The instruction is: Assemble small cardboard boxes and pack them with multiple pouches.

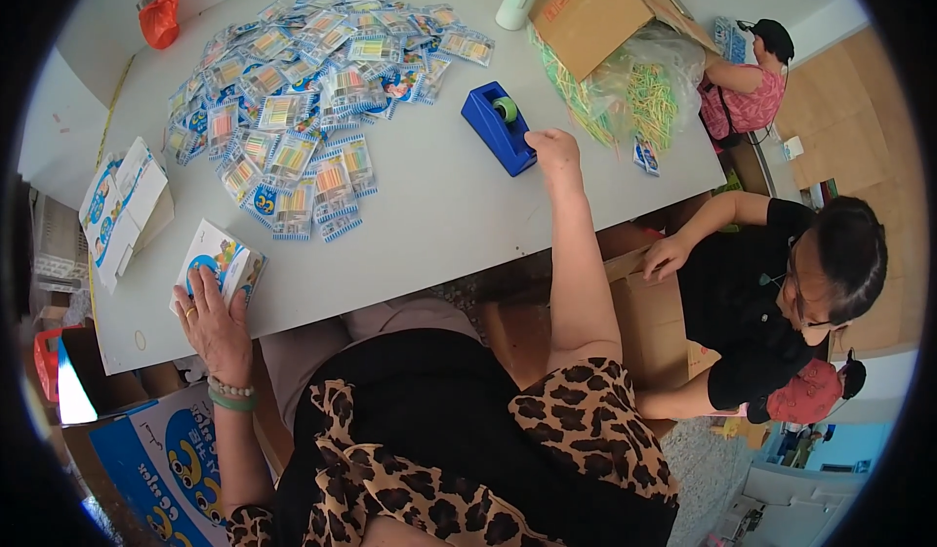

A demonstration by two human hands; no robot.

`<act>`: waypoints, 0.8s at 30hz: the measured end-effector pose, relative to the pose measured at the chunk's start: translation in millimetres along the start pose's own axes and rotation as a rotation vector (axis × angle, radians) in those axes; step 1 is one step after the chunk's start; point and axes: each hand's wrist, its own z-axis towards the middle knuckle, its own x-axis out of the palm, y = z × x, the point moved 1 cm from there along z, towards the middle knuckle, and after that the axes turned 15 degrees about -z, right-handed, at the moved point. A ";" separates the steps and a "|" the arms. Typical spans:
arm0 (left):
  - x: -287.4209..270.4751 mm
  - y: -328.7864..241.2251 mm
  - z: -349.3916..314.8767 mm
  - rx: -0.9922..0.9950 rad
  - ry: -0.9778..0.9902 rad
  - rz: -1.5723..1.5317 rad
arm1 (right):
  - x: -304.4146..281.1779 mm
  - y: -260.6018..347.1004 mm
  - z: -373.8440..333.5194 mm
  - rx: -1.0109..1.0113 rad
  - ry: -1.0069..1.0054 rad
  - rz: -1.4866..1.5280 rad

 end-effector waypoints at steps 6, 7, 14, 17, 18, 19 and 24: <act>2.0 2.0 -2.3 0.012 -0.029 0.000 | -2.6 3.4 -6.8 0.154 0.086 0.325; 3.0 3.1 -2.7 0.009 -0.034 0.009 | -0.4 3.8 -9.0 0.165 0.109 0.489; 1.7 2.4 -0.8 0.027 -0.043 0.010 | 22.1 -38.6 -4.5 0.174 -0.015 0.944; 1.6 1.9 -1.0 0.021 -0.029 0.028 | 29.9 -40.0 -16.3 0.117 -0.057 1.158; 2.2 1.9 -0.9 0.022 -0.026 0.028 | 29.2 -42.7 -16.2 0.107 -0.043 1.141; 2.9 1.7 -0.7 0.024 -0.024 0.028 | 27.9 -45.5 -16.2 0.098 -0.030 1.125; 1.3 2.2 -2.1 0.011 -0.004 0.022 | 16.4 -36.8 -26.8 0.167 0.006 0.860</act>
